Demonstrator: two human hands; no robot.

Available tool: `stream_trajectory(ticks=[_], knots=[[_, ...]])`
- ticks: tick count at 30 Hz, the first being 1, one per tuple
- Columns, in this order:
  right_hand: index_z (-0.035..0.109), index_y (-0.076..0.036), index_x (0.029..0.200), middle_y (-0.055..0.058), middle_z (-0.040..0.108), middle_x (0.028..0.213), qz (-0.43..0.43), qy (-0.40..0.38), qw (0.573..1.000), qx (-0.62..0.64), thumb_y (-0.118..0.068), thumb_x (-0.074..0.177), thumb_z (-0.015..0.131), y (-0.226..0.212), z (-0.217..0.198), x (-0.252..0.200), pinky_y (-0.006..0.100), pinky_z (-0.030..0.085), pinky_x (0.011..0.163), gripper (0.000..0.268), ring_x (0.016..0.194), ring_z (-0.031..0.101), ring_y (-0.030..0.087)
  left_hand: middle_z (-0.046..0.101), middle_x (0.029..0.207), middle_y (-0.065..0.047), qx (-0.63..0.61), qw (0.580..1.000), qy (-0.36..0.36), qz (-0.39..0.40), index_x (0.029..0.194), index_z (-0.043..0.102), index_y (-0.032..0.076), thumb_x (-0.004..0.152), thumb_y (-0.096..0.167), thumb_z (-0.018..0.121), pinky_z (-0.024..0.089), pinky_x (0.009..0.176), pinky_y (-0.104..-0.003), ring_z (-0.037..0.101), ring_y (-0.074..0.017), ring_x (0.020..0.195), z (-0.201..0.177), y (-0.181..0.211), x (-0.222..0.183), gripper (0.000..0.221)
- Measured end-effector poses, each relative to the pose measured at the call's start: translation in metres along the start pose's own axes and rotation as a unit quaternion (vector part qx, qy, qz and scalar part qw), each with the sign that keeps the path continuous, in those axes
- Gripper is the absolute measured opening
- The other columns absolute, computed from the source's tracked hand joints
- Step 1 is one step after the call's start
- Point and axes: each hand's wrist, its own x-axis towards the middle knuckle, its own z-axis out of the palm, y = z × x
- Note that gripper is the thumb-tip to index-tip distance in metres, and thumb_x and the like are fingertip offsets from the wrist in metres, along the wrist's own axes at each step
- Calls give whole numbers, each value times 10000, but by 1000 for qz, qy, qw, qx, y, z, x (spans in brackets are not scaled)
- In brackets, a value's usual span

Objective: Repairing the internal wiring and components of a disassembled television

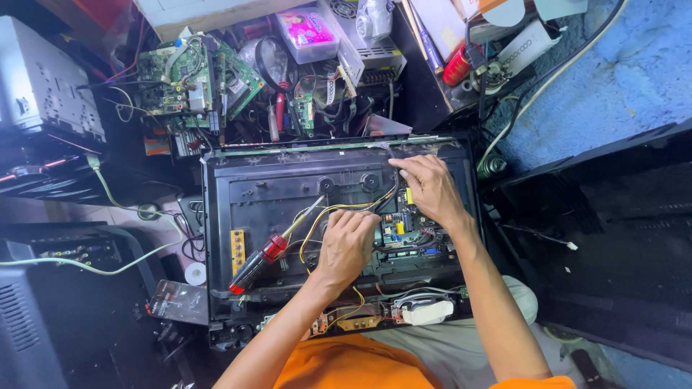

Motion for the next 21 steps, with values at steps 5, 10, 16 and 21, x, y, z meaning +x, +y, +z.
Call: stream_trajectory(ticks=[5, 10, 16, 21], knots=[[730, -208, 1257, 68, 721, 1121, -10, 17, 1000, -1, -205, 1052, 567, 3, 5, -1, 454, 430, 1058, 262, 1104, 655, 290, 679, 869, -65, 7, 1000, 2, 6, 1003, 685, 109, 947, 86, 581, 491, 846, -350, 684, -239, 847, -2, 0, 2, 120], [734, -207, 1255, 61, 727, 1109, -8, 14, 1000, 9, -193, 1052, 566, 7, 6, -2, 439, 424, 1062, 264, 1095, 661, 280, 671, 867, -58, 11, 1000, 0, 8, 997, 684, 111, 928, 82, 584, 492, 843, -345, 679, -236, 842, -3, 2, 2, 125], [739, -208, 1228, 67, 733, 1078, 0, 15, 1000, 21, -165, 1045, 569, 7, 5, 1, 446, 426, 1050, 254, 1068, 668, 292, 677, 866, -53, 19, 1000, 8, 9, 994, 687, 118, 934, 81, 592, 489, 845, -342, 684, -229, 852, 0, 0, 1, 118], [740, -222, 1192, 48, 735, 1036, 27, -11, 999, 26, -161, 1049, 551, 3, 1, 7, 449, 433, 1018, 245, 994, 667, 286, 675, 904, -68, 23, 1000, 1, 4, 1016, 681, 115, 912, 87, 609, 489, 863, -355, 682, -247, 897, 6, -3, -4, 129]])
